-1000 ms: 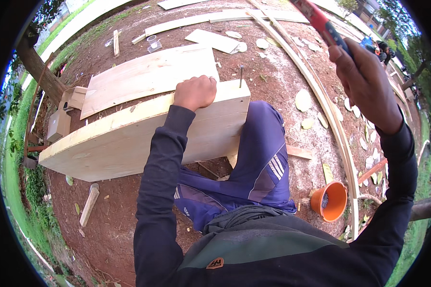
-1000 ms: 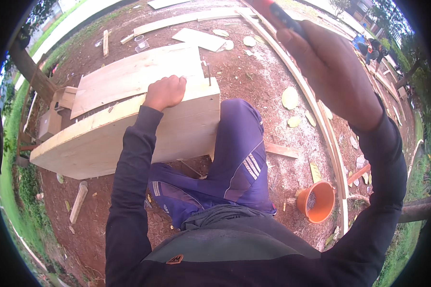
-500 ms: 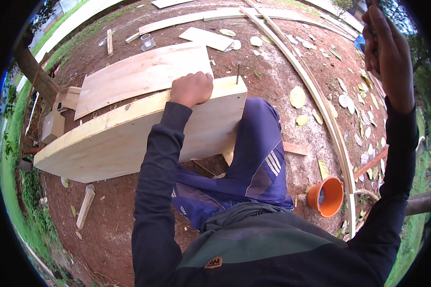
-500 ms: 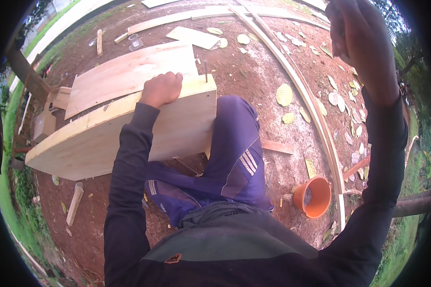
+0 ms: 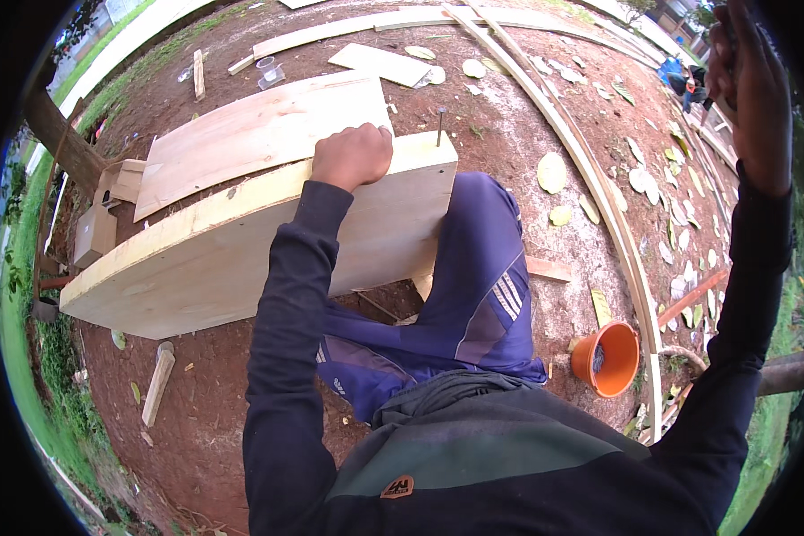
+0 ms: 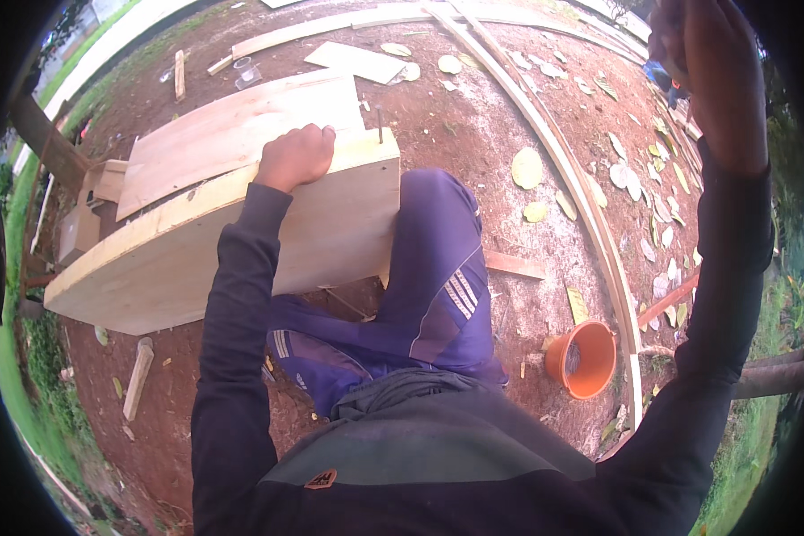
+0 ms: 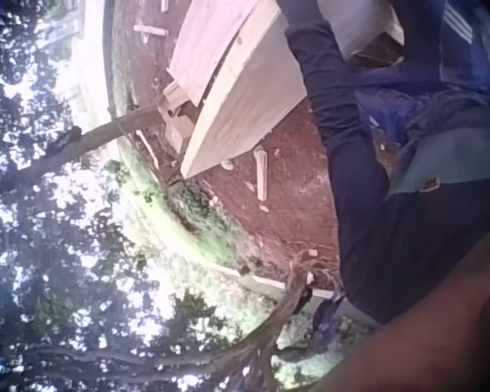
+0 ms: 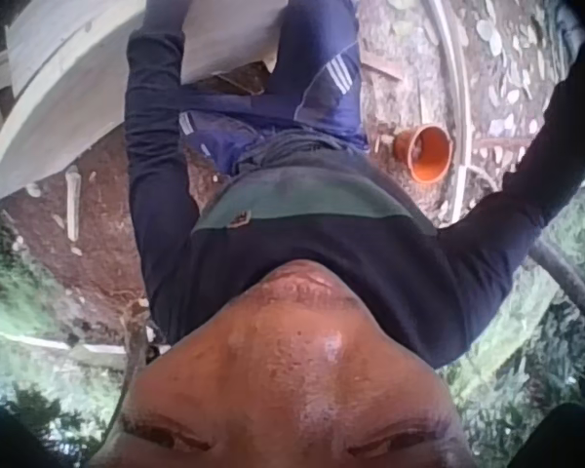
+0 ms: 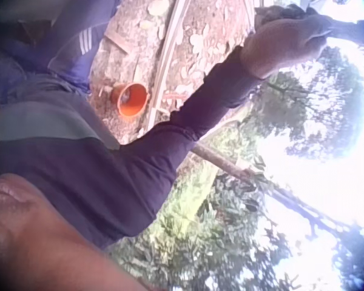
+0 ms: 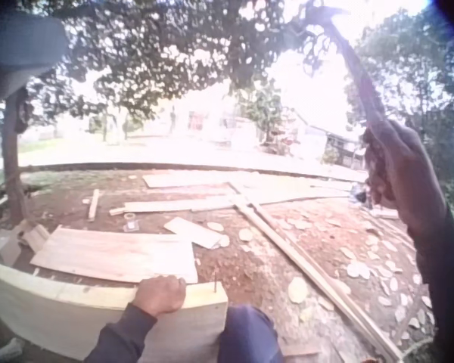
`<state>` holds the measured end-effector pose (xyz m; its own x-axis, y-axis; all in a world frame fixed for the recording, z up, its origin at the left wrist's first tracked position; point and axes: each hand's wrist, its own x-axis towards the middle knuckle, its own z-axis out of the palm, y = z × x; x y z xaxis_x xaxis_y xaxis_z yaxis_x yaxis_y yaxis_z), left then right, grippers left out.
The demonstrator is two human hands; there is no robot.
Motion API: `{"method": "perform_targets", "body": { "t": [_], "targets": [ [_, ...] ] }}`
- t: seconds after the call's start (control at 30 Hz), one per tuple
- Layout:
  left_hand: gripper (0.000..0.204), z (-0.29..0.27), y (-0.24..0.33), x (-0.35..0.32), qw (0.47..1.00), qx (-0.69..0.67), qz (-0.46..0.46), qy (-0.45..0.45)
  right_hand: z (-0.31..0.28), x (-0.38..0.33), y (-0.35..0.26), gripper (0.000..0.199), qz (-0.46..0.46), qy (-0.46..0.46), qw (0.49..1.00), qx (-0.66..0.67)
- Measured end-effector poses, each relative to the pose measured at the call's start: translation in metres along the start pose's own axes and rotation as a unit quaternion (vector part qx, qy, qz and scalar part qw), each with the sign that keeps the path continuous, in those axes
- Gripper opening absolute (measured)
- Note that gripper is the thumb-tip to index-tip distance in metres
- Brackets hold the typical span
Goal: The person assembles a wooden structure by positioning planks and hammering nails to secure them. They adjust the pieces and continue fastening components together using a hammer and nails.
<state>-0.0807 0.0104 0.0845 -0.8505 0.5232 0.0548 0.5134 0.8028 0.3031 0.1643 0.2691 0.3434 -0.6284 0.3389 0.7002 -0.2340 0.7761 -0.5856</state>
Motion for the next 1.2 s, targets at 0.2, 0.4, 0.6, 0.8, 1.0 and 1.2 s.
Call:
{"method": "perform_targets", "body": {
  "t": [0.2, 0.4, 0.6, 0.8, 1.0, 1.2],
  "targets": [
    [0.057, -0.003, -0.011, -0.005, 1.0, 0.017, -0.004, -0.015, 0.074, -0.113, 0.06, 0.032, 0.088, -0.239, 0.959, -0.126],
    [0.057, -0.003, -0.002, -0.002, 0.999, 0.024, -0.002, -0.023, 0.07, -0.164, 0.082, 0.037, 0.362, -0.238, 0.898, 0.075],
    [0.059, 0.007, -0.013, 0.004, 0.997, 0.07, 0.02, -0.01, 0.099, -0.219, 0.098, 0.039, 0.575, -0.147, 0.731, 0.337],
    [0.05, 0.01, -0.028, 0.01, 0.992, 0.117, 0.025, -0.026, 0.127, -0.275, 0.107, 0.038, 0.604, -0.234, 0.658, 0.386],
    [0.041, 0.008, -0.025, 0.005, 0.988, 0.135, 0.073, -0.004, 0.145, -0.294, 0.107, 0.034, 0.613, -0.083, 0.649, 0.444],
    [0.04, 0.015, -0.04, 0.004, 0.988, 0.138, 0.073, -0.001, 0.134, -0.294, 0.112, 0.033, 0.587, -0.227, 0.673, 0.389]
  ]
}}
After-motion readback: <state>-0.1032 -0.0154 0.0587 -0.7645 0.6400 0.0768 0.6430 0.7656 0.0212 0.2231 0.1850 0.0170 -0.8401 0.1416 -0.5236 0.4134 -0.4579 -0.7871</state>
